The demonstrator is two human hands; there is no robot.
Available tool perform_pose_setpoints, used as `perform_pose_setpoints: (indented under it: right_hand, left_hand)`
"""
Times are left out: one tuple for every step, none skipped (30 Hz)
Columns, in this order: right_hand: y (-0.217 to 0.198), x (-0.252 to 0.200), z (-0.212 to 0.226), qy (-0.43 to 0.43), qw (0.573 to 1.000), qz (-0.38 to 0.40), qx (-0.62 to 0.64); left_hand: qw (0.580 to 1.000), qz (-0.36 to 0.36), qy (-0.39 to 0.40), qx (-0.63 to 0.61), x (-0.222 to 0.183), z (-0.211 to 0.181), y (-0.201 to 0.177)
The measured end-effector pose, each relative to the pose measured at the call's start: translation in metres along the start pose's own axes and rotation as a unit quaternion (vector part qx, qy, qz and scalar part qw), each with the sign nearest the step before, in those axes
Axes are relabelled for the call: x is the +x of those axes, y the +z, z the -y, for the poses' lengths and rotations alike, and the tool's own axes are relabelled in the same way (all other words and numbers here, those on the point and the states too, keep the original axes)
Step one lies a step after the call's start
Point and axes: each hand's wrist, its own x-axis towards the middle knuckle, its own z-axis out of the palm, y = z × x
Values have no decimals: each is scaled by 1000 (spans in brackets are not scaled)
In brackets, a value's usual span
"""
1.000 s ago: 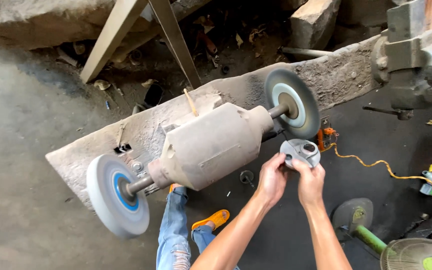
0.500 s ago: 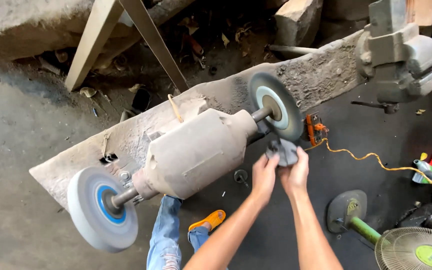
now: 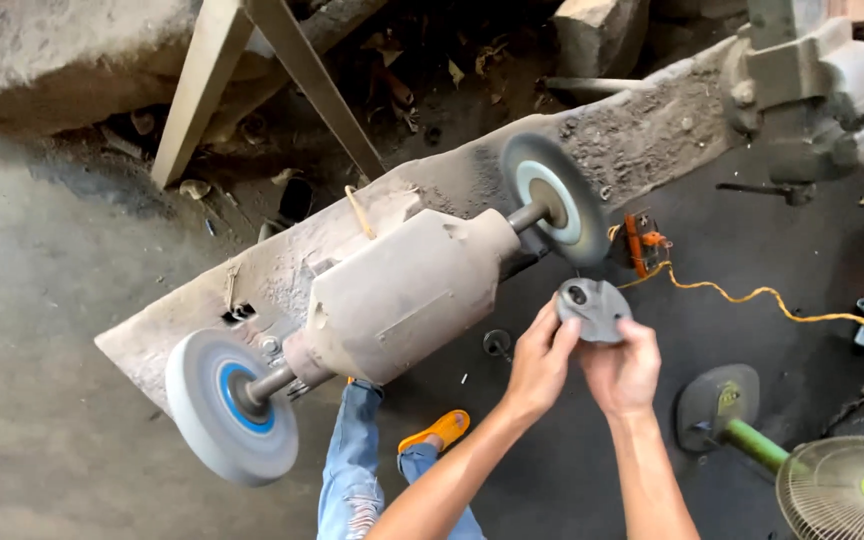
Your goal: The person polishes a motorcycle crankshaft using a bench buffer.
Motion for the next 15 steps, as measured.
perform_pose_setpoints:
  right_hand:
    - [-16, 3, -6, -3, 1000, -2, 4]
    - [-31, 8, -11, -6, 999, 10, -47]
    - [-46, 15, -17, -9, 995, 21, -97]
    - [-53, 26, -25, -10, 995, 21, -98]
    - [-61, 38, -34, -16, 991, 23, -128]
    - [-69, 52, -42, -21, 986, 28, -161]
    - [-63, 67, -39, -21, 986, 30, -163]
    - [-59, 79, -38, -23, 985, 47, -167]
    - [-54, 90, -38, -25, 983, 65, -171]
    - [-55, 82, -37, -19, 983, 60, -170]
    - [-55, 74, -36, -16, 984, 59, -169]
    - [-52, 74, -29, -21, 983, 63, -170]
    - [-50, 68, -21, -24, 983, 63, -172]
    - [-48, 60, -13, -34, 983, 49, -175]
    - [-46, 53, -3, -45, 982, 36, -177]
  left_hand:
    - [1000, 4, -1, 2, -3, -1, -3]
    - [998, 37, -29, -51, -4, -1, -5]
    - [990, 71, -57, -104, -5, 0, -8]
    - [990, 71, -57, -104, 0, 25, -10]
    - [985, 58, -83, -141, 6, 51, -13]
    - [977, 42, -107, -178, 13, 78, -16]
    - [977, 40, -105, -180, 25, 90, -18]
    - [974, 36, -119, -191, 35, 101, -21]
    - [970, 32, -133, -202, 45, 113, -24]
    - [969, 29, -140, -202, 42, 109, -23]
    - [967, 32, -143, -209, 39, 104, -22]
    - [965, 41, -137, -218, 47, 99, -17]
    - [965, 42, -136, -220, 44, 95, -12]
    - [958, 56, -136, -247, 42, 90, -5]
    - [949, 69, -137, -274, 39, 85, 3]
